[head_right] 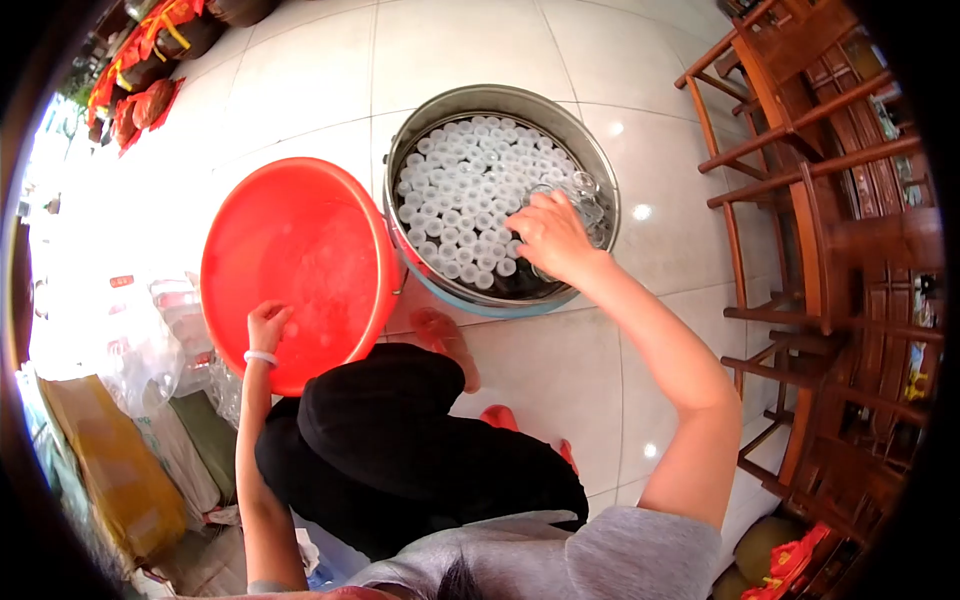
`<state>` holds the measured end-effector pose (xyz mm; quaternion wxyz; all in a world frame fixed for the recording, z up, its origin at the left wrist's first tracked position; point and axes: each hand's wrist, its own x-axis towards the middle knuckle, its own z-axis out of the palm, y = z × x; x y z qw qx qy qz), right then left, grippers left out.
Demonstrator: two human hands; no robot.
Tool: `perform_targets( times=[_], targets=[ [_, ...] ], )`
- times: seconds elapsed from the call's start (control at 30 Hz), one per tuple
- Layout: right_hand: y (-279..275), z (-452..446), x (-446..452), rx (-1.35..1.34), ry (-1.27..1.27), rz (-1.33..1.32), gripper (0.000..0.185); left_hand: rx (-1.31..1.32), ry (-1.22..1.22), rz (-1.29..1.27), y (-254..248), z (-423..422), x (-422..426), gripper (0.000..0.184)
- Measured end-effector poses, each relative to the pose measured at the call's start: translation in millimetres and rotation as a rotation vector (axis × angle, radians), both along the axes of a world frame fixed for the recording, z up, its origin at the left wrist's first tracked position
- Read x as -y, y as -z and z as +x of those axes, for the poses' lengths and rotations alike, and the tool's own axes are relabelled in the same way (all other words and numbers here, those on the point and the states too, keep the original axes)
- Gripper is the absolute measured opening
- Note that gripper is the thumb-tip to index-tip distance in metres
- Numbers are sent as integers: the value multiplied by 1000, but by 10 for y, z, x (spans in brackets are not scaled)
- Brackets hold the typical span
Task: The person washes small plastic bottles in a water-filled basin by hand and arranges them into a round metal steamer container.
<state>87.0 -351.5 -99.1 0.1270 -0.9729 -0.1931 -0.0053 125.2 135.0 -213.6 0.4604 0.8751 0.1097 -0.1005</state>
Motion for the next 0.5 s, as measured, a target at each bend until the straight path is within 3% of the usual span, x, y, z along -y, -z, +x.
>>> perform_targets(
  times=[0.2, 0.27, 0.33, 0.4, 0.5],
  targets=[
    [-422, 120, -303, 63, 79, 146, 16, -163, 16, -177, -270, -3, 153, 21],
    [-496, 161, -559, 4, 58, 300, 17, -189, 9, -315, -381, -6, 213, 23],
    [-611, 196, -997, -140, -20, 526, 19, -284, -60, -640, -326, -4, 140, 28],
    [-528, 250, -1479, -267, -106, 591, 27, -318, -29, -859, -416, 0, 134, 31],
    [-88, 418, -2251, -217, -257, 543, 49, -348, -21, -908, -444, 5, 152, 33]
  ],
)
